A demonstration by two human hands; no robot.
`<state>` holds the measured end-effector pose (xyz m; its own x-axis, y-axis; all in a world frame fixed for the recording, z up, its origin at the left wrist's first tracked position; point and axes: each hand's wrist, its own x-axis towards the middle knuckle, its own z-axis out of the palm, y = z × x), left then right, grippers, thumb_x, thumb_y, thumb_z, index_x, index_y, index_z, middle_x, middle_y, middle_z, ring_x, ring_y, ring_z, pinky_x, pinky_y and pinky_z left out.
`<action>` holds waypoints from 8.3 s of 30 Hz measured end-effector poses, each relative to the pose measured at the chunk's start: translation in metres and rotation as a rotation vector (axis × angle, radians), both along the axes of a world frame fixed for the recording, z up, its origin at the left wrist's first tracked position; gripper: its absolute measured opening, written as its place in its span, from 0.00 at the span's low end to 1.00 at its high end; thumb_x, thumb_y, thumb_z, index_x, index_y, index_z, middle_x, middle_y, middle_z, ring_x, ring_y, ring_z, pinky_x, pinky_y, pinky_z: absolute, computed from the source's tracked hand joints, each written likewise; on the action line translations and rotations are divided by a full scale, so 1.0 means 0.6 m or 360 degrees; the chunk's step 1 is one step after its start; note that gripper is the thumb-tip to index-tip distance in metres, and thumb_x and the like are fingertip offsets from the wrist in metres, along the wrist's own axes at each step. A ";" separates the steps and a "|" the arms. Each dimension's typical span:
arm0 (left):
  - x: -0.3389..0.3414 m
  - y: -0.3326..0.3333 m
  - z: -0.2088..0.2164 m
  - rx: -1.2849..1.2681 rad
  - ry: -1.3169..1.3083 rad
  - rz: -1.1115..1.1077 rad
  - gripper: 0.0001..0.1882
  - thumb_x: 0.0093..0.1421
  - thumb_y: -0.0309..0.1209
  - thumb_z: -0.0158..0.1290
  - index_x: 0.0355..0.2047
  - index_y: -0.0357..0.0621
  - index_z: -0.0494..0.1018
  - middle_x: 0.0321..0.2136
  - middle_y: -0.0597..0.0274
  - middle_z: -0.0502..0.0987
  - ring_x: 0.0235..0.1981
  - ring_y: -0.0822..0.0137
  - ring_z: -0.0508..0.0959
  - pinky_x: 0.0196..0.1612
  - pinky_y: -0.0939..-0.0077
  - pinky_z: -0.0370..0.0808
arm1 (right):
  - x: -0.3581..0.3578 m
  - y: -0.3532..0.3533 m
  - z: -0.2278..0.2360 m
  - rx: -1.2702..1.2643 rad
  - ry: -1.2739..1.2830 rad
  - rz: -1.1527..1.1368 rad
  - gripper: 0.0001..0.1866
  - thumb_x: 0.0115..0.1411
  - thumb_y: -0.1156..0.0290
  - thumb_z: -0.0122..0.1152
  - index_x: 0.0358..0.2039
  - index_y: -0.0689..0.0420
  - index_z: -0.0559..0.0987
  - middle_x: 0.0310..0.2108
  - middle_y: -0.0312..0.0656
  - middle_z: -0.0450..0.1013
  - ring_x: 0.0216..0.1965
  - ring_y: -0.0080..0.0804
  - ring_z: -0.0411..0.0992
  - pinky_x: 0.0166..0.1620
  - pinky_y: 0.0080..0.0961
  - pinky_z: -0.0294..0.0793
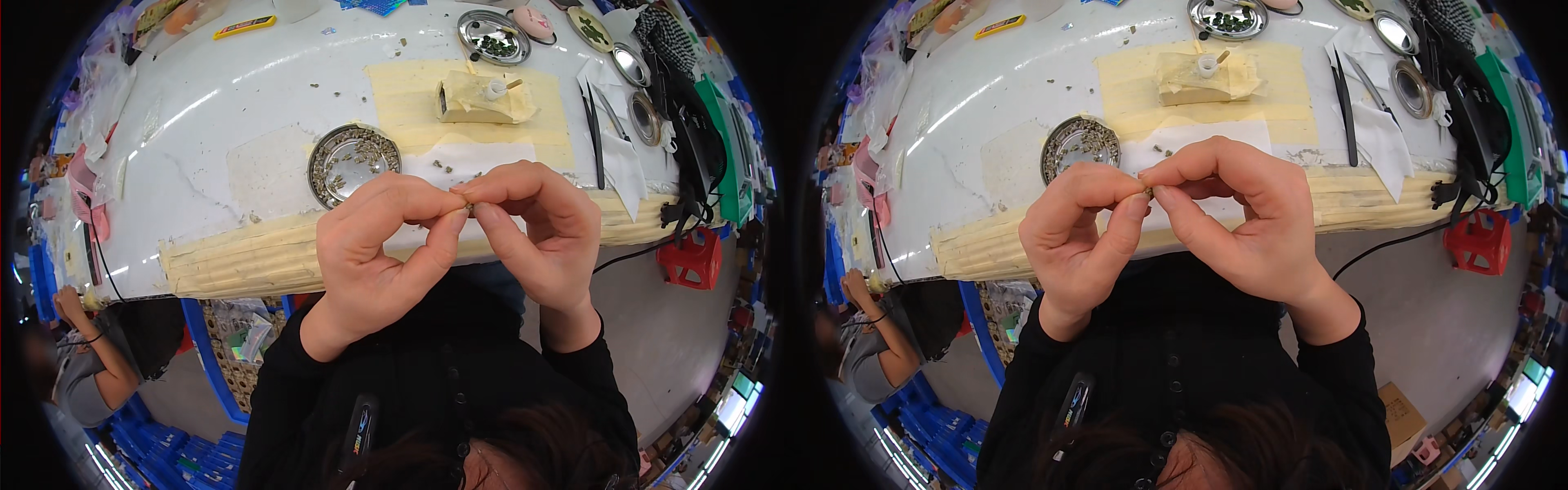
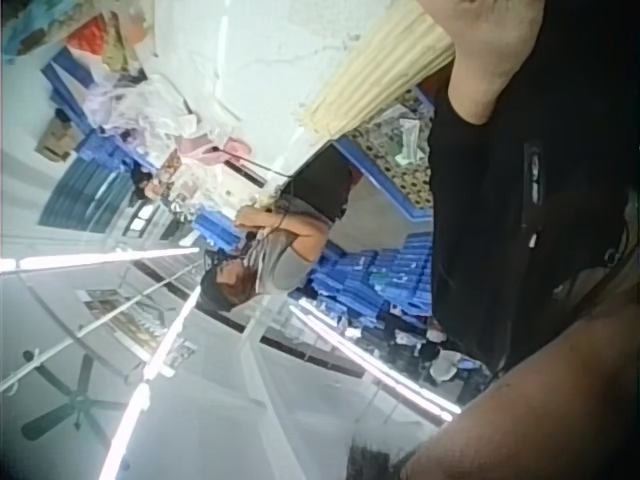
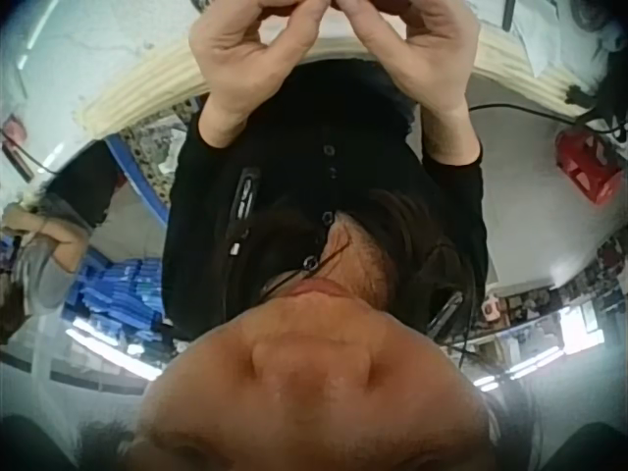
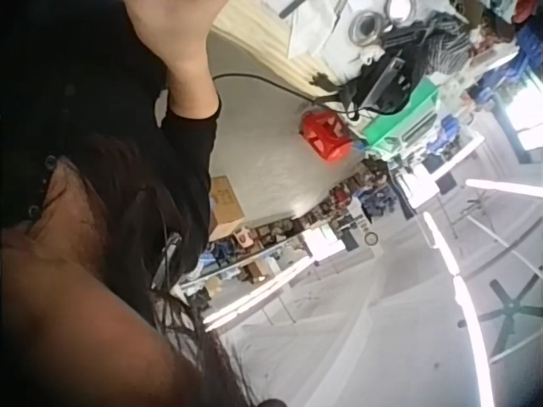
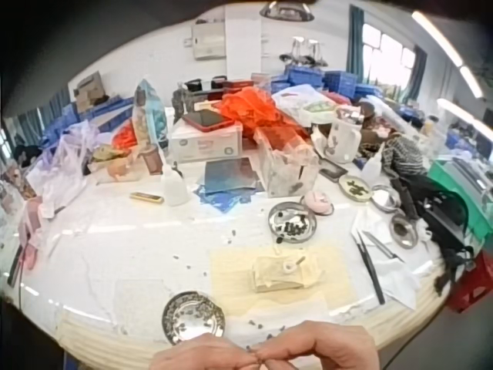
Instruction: Assembling small mechanical components using tweezers on a workbench.
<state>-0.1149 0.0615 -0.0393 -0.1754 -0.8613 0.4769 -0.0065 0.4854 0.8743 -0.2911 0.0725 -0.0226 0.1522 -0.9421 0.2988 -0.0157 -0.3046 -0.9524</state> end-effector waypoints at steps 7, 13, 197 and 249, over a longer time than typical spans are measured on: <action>0.005 0.003 -0.004 0.0159 0.0067 -0.0055 0.05 0.52 0.18 0.59 0.31 0.33 0.77 0.28 0.59 0.79 0.28 0.72 0.77 0.32 0.80 0.73 | 0.003 -0.003 -0.004 -0.0095 0.0093 -0.0039 0.06 0.57 0.83 0.60 0.36 0.66 0.79 0.32 0.41 0.78 0.34 0.23 0.78 0.40 0.20 0.79; 0.001 0.012 0.013 0.0858 0.0546 -0.0300 0.03 0.62 0.23 0.54 0.34 0.34 0.75 0.28 0.60 0.78 0.29 0.73 0.77 0.34 0.80 0.75 | 0.002 -0.008 -0.012 -0.0134 0.0039 0.0015 0.05 0.57 0.82 0.61 0.35 0.65 0.80 0.31 0.41 0.78 0.33 0.26 0.78 0.38 0.20 0.78; -0.012 0.024 -0.004 0.0756 0.0754 -0.0155 0.04 0.58 0.16 0.56 0.34 0.31 0.75 0.29 0.64 0.77 0.31 0.80 0.76 0.34 0.85 0.74 | 0.022 -0.009 -0.014 -0.0659 0.0484 -0.0375 0.11 0.48 0.86 0.67 0.34 0.62 0.81 0.28 0.43 0.75 0.27 0.31 0.75 0.29 0.22 0.75; -0.013 0.012 0.007 0.0451 0.0387 0.0155 0.07 0.56 0.15 0.56 0.36 0.32 0.76 0.31 0.61 0.77 0.31 0.77 0.77 0.36 0.84 0.74 | 0.023 -0.002 -0.015 -0.0447 -0.0173 -0.0197 0.07 0.65 0.76 0.55 0.39 0.67 0.70 0.33 0.44 0.74 0.34 0.29 0.79 0.36 0.20 0.79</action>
<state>-0.1229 0.0688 -0.0349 0.0025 -0.9720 0.2351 0.1836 0.2316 0.9553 -0.2773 0.0713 -0.0317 -0.0052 -0.8299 0.5578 0.0282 -0.5577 -0.8295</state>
